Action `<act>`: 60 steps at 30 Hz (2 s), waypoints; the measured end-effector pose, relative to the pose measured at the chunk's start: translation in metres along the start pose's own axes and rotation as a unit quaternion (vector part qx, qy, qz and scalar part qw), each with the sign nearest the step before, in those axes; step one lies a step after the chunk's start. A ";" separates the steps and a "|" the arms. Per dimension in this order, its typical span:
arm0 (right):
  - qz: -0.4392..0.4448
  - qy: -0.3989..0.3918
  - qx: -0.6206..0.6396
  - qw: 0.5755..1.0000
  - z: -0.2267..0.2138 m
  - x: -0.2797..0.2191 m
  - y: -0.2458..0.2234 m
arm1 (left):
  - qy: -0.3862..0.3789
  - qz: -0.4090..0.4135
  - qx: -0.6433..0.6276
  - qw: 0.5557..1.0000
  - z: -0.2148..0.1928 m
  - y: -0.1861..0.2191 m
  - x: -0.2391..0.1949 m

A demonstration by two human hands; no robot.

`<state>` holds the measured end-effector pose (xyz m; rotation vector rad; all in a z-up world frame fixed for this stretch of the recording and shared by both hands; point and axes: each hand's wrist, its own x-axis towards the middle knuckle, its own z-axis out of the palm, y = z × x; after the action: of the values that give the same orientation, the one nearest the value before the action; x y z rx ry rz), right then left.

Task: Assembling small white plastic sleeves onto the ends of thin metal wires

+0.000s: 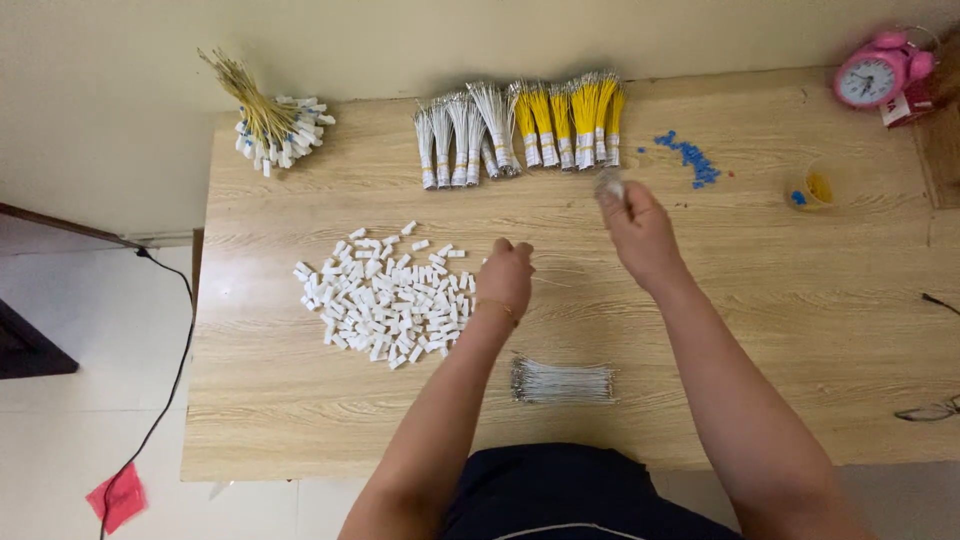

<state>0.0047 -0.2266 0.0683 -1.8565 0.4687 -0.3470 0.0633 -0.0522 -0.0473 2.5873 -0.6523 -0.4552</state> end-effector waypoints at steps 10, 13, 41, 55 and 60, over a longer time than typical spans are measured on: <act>0.006 -0.127 0.081 0.989 0.023 -0.030 -0.005 | 0.025 -0.032 -0.617 0.786 -0.072 0.019 -0.019; -0.036 -0.148 0.078 0.985 0.024 -0.025 -0.029 | 0.023 -0.045 -0.625 0.779 -0.079 0.016 -0.022; 0.013 -0.127 0.074 0.989 0.022 -0.037 -0.019 | 0.043 -0.046 -0.700 0.711 -0.051 0.019 -0.036; -0.013 -0.111 0.035 0.993 0.032 -0.033 0.001 | 0.032 -0.070 -0.683 0.726 -0.044 0.013 -0.034; 0.020 -0.070 0.091 0.993 0.032 -0.045 -0.042 | 0.052 -0.069 -0.688 0.720 -0.055 0.023 -0.042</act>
<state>-0.0138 -0.1667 0.0971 -1.6783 0.3654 -0.2217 0.0421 -0.0305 0.0194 1.1773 0.0415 -0.5297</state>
